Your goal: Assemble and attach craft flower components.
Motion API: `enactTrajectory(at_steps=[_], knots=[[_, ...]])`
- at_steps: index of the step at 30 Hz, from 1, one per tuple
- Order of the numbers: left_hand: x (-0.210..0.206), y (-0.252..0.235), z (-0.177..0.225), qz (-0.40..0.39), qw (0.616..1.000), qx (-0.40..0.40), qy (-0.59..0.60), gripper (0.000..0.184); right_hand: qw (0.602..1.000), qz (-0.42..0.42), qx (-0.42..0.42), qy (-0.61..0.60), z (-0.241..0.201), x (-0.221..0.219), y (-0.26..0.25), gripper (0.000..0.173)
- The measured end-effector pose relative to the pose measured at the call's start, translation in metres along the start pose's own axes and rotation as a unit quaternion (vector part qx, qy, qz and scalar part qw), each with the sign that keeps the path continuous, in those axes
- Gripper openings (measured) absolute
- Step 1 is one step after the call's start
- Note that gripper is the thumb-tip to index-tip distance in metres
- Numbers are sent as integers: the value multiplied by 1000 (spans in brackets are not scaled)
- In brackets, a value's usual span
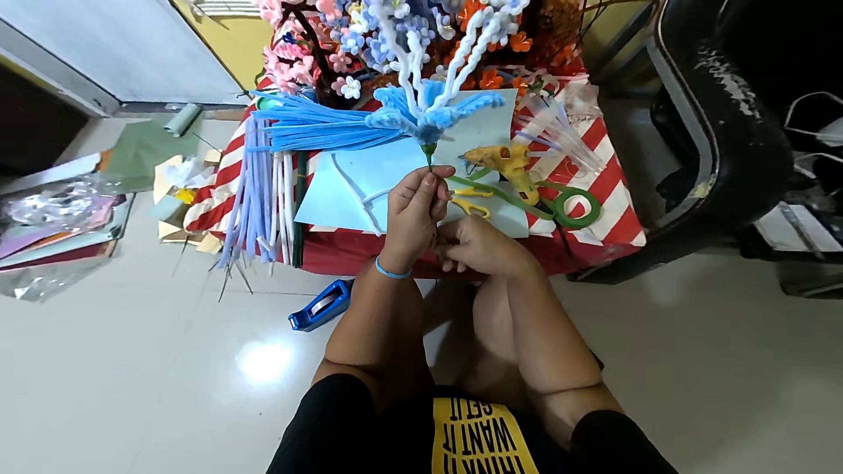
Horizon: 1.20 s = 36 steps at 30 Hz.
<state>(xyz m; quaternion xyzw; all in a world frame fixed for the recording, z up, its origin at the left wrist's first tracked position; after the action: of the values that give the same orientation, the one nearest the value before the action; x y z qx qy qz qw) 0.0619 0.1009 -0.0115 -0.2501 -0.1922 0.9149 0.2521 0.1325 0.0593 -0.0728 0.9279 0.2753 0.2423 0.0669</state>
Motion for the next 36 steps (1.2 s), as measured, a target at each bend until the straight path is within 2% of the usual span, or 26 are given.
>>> enactTrajectory(at_steps=[2, 4, 7, 9, 11, 12, 13, 14, 18, 21, 24, 29, 33, 36], knots=[[0, 0, 1, -5, 1000, -5, 6, 31, 997, -33, -40, 49, 4, -3, 4, 19], [-3, -1, 2, -17, 1000, -11, 9, 30, 997, 5, -31, 66, -1, 8, 13, 21], [-9, 0, -1, -35, 999, -12, 7, 29, 973, 205, 90, 51, -21, 48, 41, 15], [-17, 2, -4, -47, 999, -9, 4, 29, 921, 338, 187, 48, -33, 70, 65, 23], [-26, 4, -6, -56, 998, -15, -7, 28, 880, 408, 242, 32, -42, 79, 83, 22], [-30, 6, -6, -57, 998, -20, -15, 27, 875, 412, 251, 29, -45, 79, 87, 12], [-34, 7, -6, -59, 998, -27, -21, 26, 879, 401, 258, 22, -48, 78, 88, 11], [-37, 7, -4, -61, 997, -35, -28, 25, 880, 392, 267, 10, -51, 76, 87, 18], [-49, 8, 9, -67, 995, -65, -35, 24, 856, 409, 312, -38, -67, 72, 95, 5], [-57, 11, 18, -74, 993, -73, -49, 24, 852, 401, 333, -48, -82, 67, 101, 10], [-65, 21, 21, -82, 992, -64, -64, 25, 825, 425, 370, -36, -95, 57, 116, 19], [-61, 55, 15, -65, 993, -58, -80, 24, 799, 463, 384, -24, -85, 28, 132, 29], [-45, 86, 10, -20, 987, -64, -146, 23, 799, 464, 378, -60, -65, 7, 138, 9], [-45, 103, 12, -19, 978, -79, -194, 24, 823, 460, 325, -70, -56, -6, 137, 33]])
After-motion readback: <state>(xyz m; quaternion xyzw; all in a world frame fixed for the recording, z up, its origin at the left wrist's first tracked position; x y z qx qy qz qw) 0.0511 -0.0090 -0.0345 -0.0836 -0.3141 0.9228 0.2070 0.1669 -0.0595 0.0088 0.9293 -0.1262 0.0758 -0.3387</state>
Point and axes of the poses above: each hand's wrist, its own y-axis away from the middle knuckle, its own x-axis out of the back of the hand, z = x × y, the point moved 10 cm from there along -y, towards the middle knuckle, and after that the axes turned 4 degrees about -z, right-handed, at the moved point
